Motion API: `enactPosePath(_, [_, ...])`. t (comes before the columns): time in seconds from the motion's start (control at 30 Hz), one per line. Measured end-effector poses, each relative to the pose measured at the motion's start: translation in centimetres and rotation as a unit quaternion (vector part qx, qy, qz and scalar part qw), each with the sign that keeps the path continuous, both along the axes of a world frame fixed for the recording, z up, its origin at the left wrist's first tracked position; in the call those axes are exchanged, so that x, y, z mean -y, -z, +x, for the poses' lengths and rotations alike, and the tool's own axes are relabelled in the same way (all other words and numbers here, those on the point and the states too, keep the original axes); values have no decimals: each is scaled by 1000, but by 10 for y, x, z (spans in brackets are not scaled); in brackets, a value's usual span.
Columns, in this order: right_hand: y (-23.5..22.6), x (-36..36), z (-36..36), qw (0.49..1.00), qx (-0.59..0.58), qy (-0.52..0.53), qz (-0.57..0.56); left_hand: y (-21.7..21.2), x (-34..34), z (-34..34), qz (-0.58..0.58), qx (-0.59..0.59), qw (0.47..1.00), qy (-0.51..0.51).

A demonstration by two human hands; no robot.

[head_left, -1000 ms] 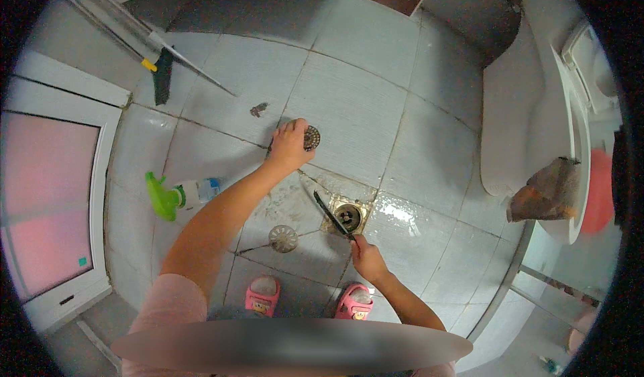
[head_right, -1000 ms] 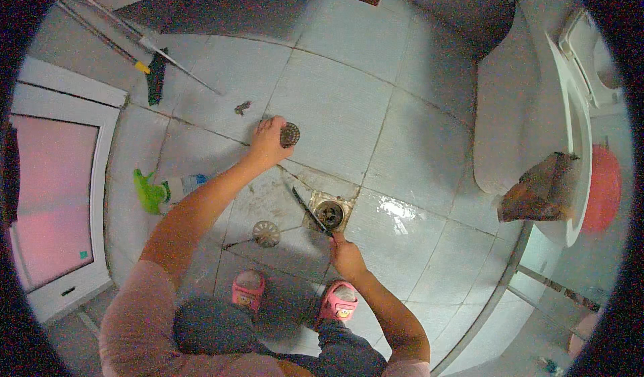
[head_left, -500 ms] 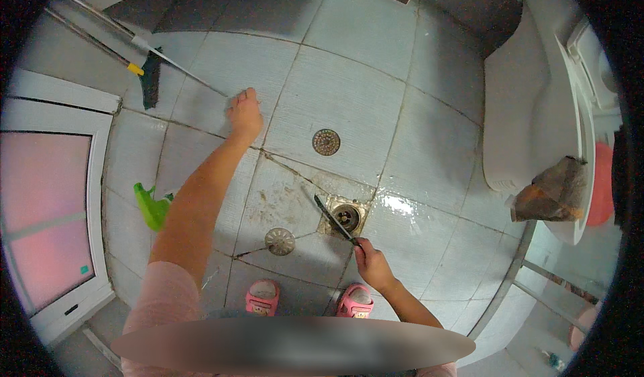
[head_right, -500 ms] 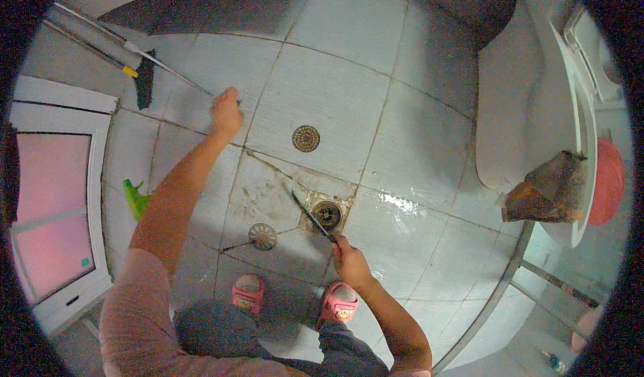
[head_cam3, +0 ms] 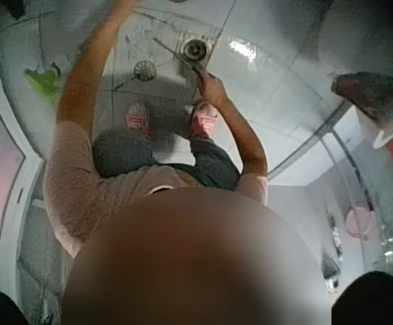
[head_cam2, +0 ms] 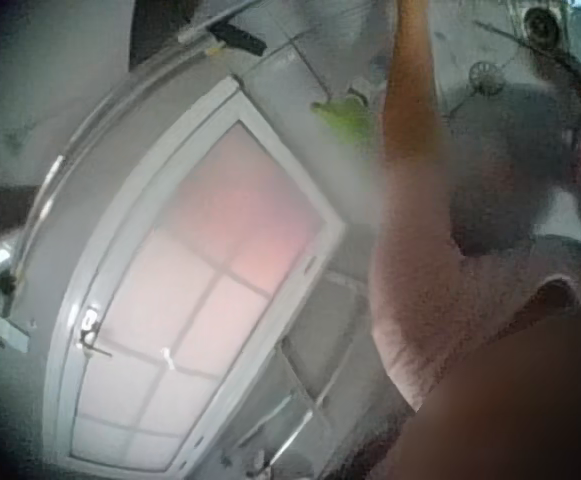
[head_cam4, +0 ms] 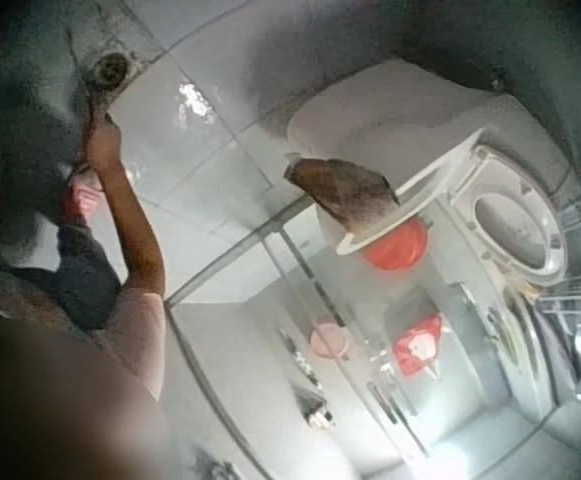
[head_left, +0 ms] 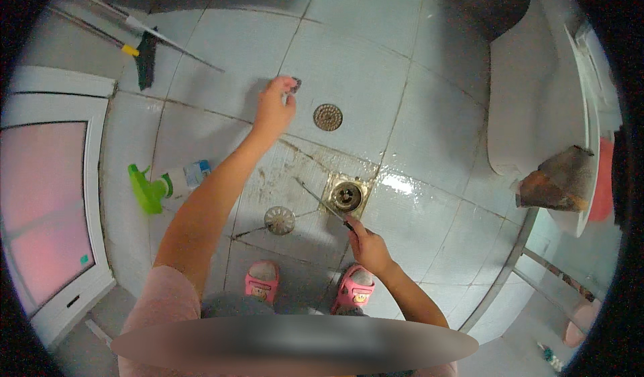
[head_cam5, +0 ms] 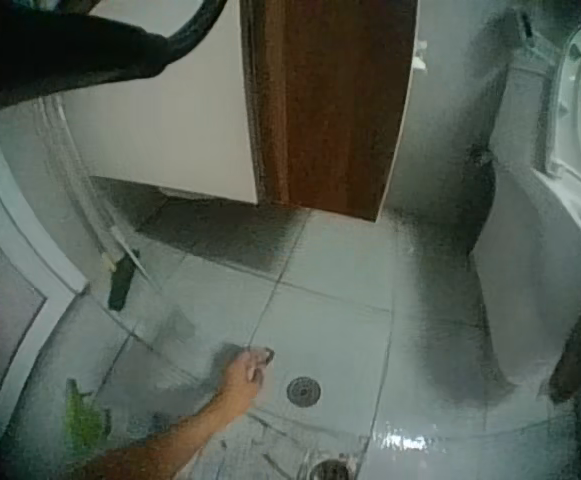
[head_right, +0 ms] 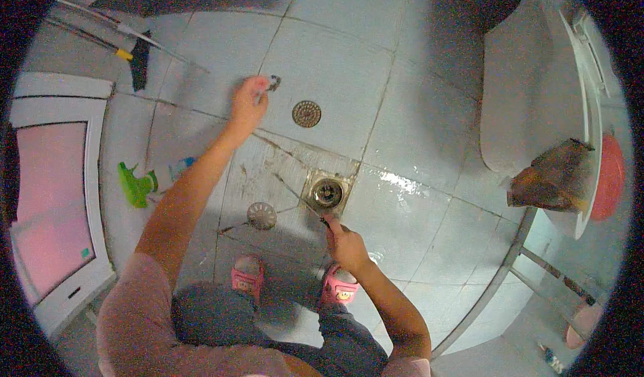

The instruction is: The person scrubs the grout lines and floor tiles around a bathroom drain using a scraper and a spray bottle. They remove the drain cover, scrape out debris from the drain opening, and place the cover aside. The person then moves to the sink area and fills a bowl with water.

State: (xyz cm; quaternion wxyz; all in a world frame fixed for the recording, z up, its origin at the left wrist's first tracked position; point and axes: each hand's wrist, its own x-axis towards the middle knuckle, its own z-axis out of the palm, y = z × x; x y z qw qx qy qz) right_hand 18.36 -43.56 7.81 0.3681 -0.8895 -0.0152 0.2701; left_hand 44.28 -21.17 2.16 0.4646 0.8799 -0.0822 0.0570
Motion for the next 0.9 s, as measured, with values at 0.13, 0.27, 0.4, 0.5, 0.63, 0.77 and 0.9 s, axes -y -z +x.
enactPosePath(0.13, [-5, 0, -8, 999, 1, 34, 15, -32, -31, -120, 103, -119, 974, 165])
enactPosePath(0.27, [0, 6, -12, 999, 19, 44, 24, -36, -68, -209, 295, -180, 904, 252])
enactPosePath(0.4, [-2, 3, -7, 999, 7, 28, 21, -21, -68, -239, 318, -106, 914, 229])
enactPosePath(0.5, [-9, -5, 1, 1000, -4, 13, 15, -12, -65, -243, 307, -106, 928, 185])
enactPosePath(0.63, [-3, -5, 0, 999, 27, 9, 27, -12, -62, -239, 291, -165, 926, 176])
enactPosePath(0.77, [-9, -6, -1, 1000, 13, 8, 21, -9, -57, -238, 292, -180, 930, 134])
enactPosePath(0.9, [-8, 0, -5, 1000, 16, 15, 19, -5, -57, -235, 289, -191, 928, 137])
